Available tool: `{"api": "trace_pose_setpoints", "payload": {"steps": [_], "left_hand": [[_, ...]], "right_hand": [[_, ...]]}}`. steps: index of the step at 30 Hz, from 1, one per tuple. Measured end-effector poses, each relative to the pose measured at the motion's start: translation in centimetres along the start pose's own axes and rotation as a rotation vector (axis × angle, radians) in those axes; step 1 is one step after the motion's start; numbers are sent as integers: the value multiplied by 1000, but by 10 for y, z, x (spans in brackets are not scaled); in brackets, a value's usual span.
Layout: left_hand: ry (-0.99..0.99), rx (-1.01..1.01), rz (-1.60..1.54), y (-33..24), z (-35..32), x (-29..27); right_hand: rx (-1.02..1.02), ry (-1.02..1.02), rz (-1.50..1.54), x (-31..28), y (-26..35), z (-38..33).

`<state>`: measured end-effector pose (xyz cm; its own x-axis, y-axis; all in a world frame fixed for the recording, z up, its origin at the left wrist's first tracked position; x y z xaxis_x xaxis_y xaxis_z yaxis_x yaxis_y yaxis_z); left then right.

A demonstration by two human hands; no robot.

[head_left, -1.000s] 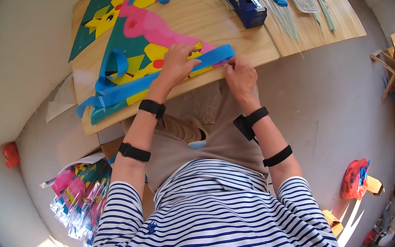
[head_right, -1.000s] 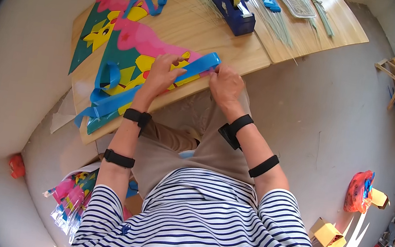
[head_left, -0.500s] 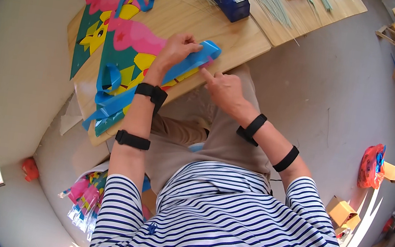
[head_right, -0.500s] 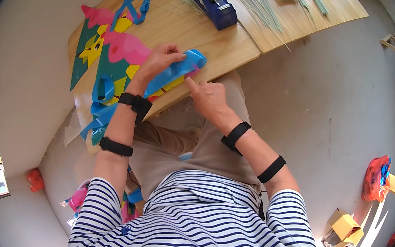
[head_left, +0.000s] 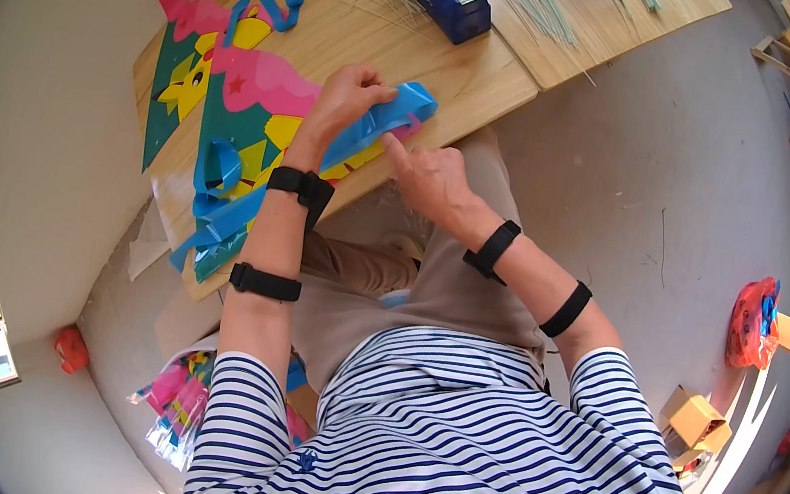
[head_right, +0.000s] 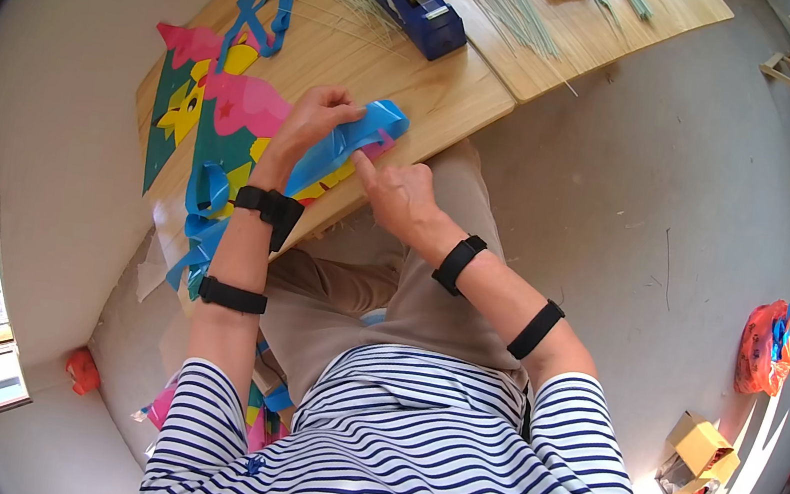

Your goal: The recorder is assembling a colorful paper kite by applying adhesive tape to join different sections of the frame.

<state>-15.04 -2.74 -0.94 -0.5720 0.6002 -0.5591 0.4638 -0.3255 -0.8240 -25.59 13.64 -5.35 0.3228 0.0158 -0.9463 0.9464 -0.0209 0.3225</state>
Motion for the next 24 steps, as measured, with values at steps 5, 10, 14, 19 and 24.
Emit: {"api": "trace_pose_setpoints", "payload": {"steps": [5, 10, 14, 19, 24], "left_hand": [[-90, 36, -10, 1, -4, -1], [-130, 9, -34, -1, -8, -2], [-84, 7, -51, 0, -13, -6], [-96, 13, -78, 9, -20, -5], [-80, 16, -36, 18, -24, -2]], "right_hand": [[59, -25, 145, 3, -6, 1], [132, -20, 205, 4, -12, 2], [204, 47, 284, -5, -14, 2], [287, 121, 424, -10, -19, 3], [354, 193, 541, -13, -26, 4]]}}
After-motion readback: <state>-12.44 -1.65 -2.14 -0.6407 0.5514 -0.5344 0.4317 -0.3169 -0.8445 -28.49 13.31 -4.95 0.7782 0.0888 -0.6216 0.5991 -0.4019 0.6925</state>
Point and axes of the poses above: each hand's wrist, its own z-axis towards the middle knuckle, its own x-axis out of the palm, y = z × x, the point moved 3 cm from there along z, towards the middle knuckle, and after that the axes turned 11 degrees about x, right-handed, at the moved point
